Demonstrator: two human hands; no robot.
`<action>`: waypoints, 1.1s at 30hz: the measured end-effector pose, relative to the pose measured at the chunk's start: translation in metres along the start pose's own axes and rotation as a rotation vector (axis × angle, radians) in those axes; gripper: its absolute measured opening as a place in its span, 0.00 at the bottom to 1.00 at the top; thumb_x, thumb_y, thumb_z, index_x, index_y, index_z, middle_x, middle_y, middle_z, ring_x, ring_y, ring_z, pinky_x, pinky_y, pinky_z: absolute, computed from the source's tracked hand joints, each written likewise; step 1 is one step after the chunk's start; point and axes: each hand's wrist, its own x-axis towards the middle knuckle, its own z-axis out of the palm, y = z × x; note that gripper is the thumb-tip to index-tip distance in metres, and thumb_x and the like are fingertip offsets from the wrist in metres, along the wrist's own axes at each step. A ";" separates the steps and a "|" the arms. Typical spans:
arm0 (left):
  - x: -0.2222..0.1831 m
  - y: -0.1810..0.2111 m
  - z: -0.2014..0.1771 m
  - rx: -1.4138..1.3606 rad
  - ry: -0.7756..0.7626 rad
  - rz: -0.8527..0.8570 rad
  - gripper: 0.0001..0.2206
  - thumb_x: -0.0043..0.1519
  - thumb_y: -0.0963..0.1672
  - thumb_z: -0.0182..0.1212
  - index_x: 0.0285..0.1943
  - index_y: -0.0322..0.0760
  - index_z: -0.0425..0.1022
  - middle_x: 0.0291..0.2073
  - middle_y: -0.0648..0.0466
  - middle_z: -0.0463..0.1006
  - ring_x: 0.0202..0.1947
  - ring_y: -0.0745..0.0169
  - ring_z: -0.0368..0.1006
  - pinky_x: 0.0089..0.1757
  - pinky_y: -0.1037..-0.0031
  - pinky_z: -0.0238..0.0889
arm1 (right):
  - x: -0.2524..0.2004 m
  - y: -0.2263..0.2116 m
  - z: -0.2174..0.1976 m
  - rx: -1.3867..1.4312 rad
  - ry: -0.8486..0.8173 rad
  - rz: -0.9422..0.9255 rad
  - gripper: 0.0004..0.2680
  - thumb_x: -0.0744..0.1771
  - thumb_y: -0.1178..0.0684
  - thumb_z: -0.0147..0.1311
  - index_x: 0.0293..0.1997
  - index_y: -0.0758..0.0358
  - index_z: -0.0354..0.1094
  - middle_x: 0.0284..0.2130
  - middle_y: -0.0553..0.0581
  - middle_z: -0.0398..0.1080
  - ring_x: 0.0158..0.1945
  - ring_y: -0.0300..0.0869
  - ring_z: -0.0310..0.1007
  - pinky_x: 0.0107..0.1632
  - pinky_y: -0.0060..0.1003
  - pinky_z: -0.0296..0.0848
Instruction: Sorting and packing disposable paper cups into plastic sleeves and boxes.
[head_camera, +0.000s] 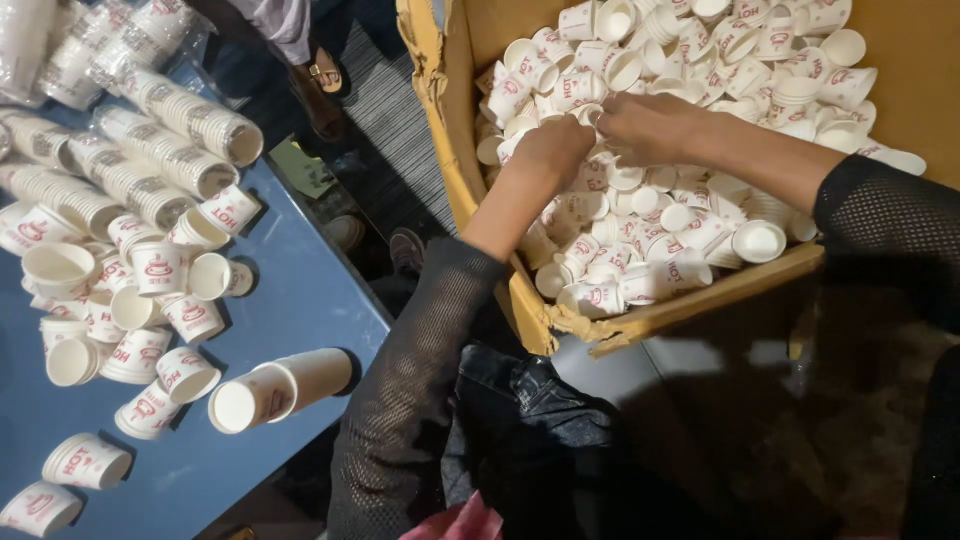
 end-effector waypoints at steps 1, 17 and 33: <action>0.016 -0.001 0.017 0.005 -0.201 -0.026 0.16 0.52 0.37 0.63 0.49 0.43 0.77 0.45 0.45 0.77 0.45 0.43 0.76 0.41 0.58 0.71 | 0.001 0.005 0.009 -0.008 -0.067 -0.013 0.17 0.61 0.55 0.61 0.54 0.64 0.68 0.52 0.64 0.68 0.53 0.57 0.73 0.51 0.49 0.75; 0.032 0.063 0.080 0.240 -0.727 0.058 0.09 0.59 0.44 0.62 0.46 0.42 0.79 0.49 0.55 0.79 0.43 0.49 0.79 0.29 0.55 0.77 | 0.017 0.017 0.038 -0.235 -0.255 -0.125 0.14 0.59 0.47 0.63 0.48 0.49 0.72 0.49 0.56 0.68 0.52 0.48 0.75 0.48 0.47 0.78; -0.033 0.092 -0.089 0.064 0.451 0.054 0.18 0.55 0.38 0.61 0.55 0.35 0.71 0.45 0.43 0.76 0.38 0.56 0.78 0.37 0.71 0.75 | 0.009 0.098 -0.033 -0.148 0.117 0.182 0.27 0.61 0.32 0.63 0.65 0.49 0.71 0.45 0.68 0.76 0.47 0.58 0.80 0.50 0.52 0.78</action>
